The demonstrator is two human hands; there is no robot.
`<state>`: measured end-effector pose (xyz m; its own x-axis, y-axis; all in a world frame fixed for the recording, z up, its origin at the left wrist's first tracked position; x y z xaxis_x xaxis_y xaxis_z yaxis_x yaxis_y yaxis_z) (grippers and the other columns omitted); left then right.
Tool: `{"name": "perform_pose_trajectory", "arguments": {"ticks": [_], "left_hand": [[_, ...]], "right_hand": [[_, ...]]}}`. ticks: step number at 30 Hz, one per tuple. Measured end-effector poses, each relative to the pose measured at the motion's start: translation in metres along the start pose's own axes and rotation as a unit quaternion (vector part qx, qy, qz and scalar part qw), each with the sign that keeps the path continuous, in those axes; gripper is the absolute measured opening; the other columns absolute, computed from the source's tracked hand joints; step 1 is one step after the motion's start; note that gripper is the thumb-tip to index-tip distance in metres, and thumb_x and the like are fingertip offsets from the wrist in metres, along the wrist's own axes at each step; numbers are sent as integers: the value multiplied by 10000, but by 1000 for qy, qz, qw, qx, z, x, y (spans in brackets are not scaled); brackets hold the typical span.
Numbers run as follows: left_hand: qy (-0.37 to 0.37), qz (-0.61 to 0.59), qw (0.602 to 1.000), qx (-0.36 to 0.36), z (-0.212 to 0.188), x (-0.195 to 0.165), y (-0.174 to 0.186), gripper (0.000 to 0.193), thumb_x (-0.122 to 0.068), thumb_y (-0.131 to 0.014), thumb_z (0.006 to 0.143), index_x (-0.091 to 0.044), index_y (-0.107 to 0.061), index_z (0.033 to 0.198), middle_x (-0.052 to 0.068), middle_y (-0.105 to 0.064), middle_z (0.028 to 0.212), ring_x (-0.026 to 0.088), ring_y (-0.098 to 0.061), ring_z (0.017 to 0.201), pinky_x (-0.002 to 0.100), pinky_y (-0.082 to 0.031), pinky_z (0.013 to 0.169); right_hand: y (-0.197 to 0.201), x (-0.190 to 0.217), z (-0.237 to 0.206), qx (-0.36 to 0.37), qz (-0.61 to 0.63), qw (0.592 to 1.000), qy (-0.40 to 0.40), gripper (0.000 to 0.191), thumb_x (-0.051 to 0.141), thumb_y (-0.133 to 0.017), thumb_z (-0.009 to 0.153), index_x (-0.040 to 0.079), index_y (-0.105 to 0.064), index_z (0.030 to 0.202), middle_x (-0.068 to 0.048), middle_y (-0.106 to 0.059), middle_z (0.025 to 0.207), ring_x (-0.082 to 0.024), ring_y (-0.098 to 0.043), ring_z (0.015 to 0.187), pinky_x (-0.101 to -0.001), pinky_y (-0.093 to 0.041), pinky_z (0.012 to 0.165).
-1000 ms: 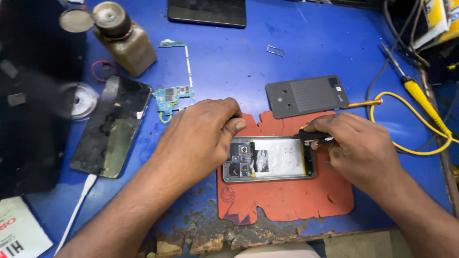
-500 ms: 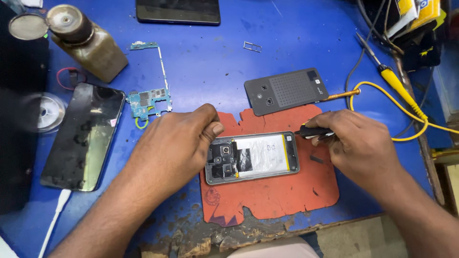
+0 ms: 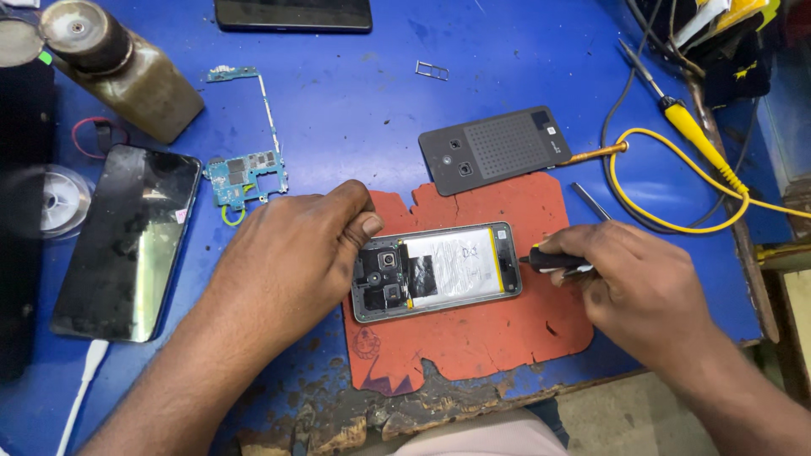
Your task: The person applies adhesive to the back of a smartphone, places a back cover, and secures it with rubber bands. The person then removes the back cover and applies adhesive to the battery before placing it back into the phone.
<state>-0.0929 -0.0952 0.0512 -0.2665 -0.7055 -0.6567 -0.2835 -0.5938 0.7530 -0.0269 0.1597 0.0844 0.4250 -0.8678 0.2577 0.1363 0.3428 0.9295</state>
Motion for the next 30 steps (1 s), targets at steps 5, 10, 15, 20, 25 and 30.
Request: {"name": "perform_pose_trajectory", "arguments": {"ticks": [5,10,15,20,25,30], "left_hand": [[12,0,1000,9,-1,-1,-2,210,-295,-568,969,-106,-650,1012,183,-701,696,426,-689,708,561,-501,645],[13,4,1000,5,-2,-2,-3,211,-293,-571,967,-107,-657,1018,177,-708,698,426,-691,707,560,-503,647],[20,5,1000,15,-2,-3,-4,209,-291,-559,970,-113,-654,1026,171,-706,681,403,-702,689,549,-507,641],[10,5,1000,9,-3,-2,-3,202,-285,-568,967,-106,-652,1010,174,-704,685,412,-694,689,552,-503,637],[11,2,1000,11,-3,1,-2,205,-289,-569,969,-96,-640,964,177,-701,685,413,-692,697,555,-503,649],[-8,-3,1000,-2,-3,3,0,216,-288,-570,978,-82,-628,948,172,-698,699,415,-686,712,557,-494,647]], "right_hand": [[0,4,-11,9,15,1000,-8,388,-197,-666,658,-3,-689,993,-89,-764,953,-227,-757,848,-329,-613,704],[2,8,-21,19,-10,1000,6,407,-217,-632,632,20,-699,955,-84,-761,929,-247,-758,877,-356,-605,727],[-2,6,-25,27,10,999,-30,405,-219,-631,642,14,-704,964,-80,-769,933,-214,-763,828,-326,-609,672],[-5,14,-21,24,37,999,-16,406,-198,-653,633,14,-693,977,-80,-765,938,-215,-763,838,-328,-616,693],[-11,21,-14,25,50,998,-20,392,-163,-710,629,12,-702,980,-85,-768,930,-220,-758,808,-331,-598,650],[-18,31,-7,23,68,997,-3,381,-160,-706,623,16,-693,961,-89,-756,918,-228,-760,831,-334,-605,680]]}}
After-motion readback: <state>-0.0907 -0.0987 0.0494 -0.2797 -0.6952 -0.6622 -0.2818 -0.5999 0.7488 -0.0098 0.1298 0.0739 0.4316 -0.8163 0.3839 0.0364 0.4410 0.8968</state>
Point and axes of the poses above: each hand's wrist, its own z-axis towards the middle knuckle, its own y-axis out of the back of the hand, x = y × z, the point moved 7 cm from there along z, towards the middle knuckle
